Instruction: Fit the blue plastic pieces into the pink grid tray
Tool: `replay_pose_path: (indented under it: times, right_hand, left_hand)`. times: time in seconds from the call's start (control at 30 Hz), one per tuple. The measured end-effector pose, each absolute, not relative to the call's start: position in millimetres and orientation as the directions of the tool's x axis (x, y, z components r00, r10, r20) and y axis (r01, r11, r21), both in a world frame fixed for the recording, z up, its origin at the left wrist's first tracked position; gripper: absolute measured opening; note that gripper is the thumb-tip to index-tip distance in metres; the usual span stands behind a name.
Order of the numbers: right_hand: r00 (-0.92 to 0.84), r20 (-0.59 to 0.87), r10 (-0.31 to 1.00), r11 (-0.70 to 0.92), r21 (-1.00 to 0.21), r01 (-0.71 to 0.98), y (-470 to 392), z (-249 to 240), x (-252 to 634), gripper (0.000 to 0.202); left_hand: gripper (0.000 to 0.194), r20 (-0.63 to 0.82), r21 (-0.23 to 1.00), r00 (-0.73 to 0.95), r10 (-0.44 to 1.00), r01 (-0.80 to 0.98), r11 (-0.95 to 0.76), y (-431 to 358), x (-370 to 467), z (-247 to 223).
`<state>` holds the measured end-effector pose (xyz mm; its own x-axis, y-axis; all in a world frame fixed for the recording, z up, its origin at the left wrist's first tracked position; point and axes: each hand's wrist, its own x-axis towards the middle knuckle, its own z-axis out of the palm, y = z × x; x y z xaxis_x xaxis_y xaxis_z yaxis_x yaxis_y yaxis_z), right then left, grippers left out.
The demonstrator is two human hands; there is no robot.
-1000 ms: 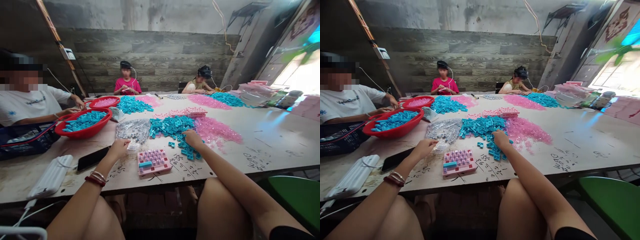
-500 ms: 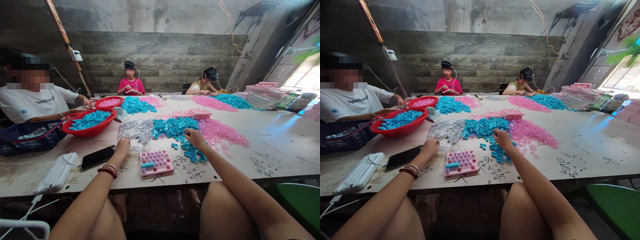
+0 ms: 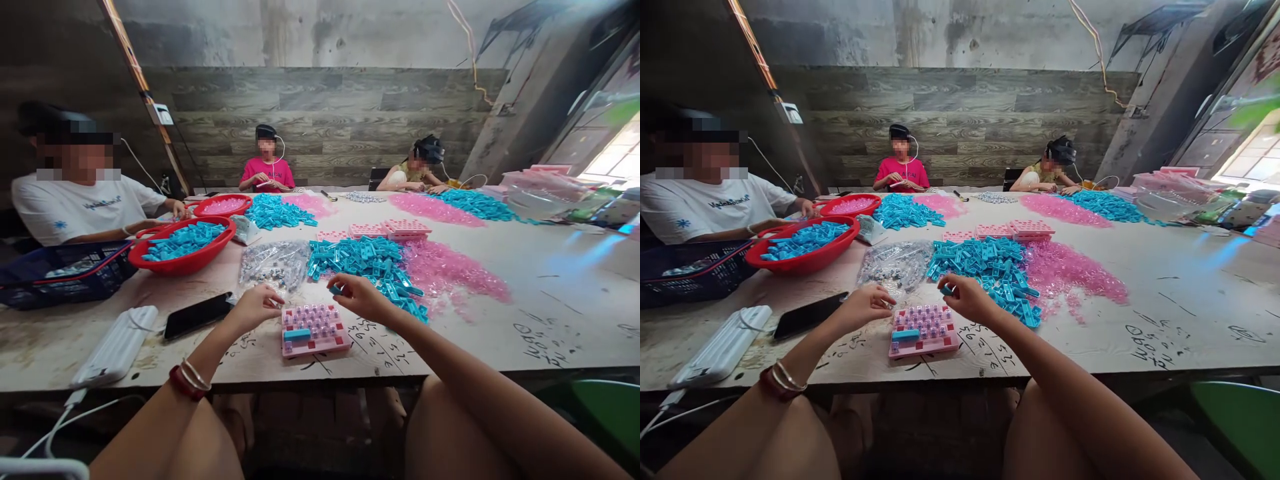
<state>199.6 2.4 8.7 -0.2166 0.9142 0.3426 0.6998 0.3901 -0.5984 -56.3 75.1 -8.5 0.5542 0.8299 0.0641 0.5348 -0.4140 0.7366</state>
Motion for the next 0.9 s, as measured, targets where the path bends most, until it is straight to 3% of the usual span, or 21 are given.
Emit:
replay_pose_path:
  times: [0.23,0.57,0.73,0.9]
  right_hand:
    - [-0.337,0.373,0.865,0.492,-0.495,0.716,1,0,190,0.025]
    - [-0.357,0.371,0.857,0.507,-0.485,0.713,5,-7,191,0.027]
    - [-0.360,0.357,0.862,0.502,-0.497,0.708,4,-6,190,0.026]
    - [-0.351,0.362,0.863,0.497,-0.494,0.713,4,-5,191,0.026]
  left_hand:
    - [0.029,-0.021,0.731,0.693,0.720,0.502,-0.462,53,-53,-5]
    - [0.013,0.081,0.700,0.648,0.757,0.504,-0.506,50,-48,-4]
    - [0.026,0.073,0.711,0.656,0.751,0.494,-0.500,50,-46,-6]
    - [0.024,0.075,0.674,0.650,0.756,0.526,-0.519,49,-48,-4]
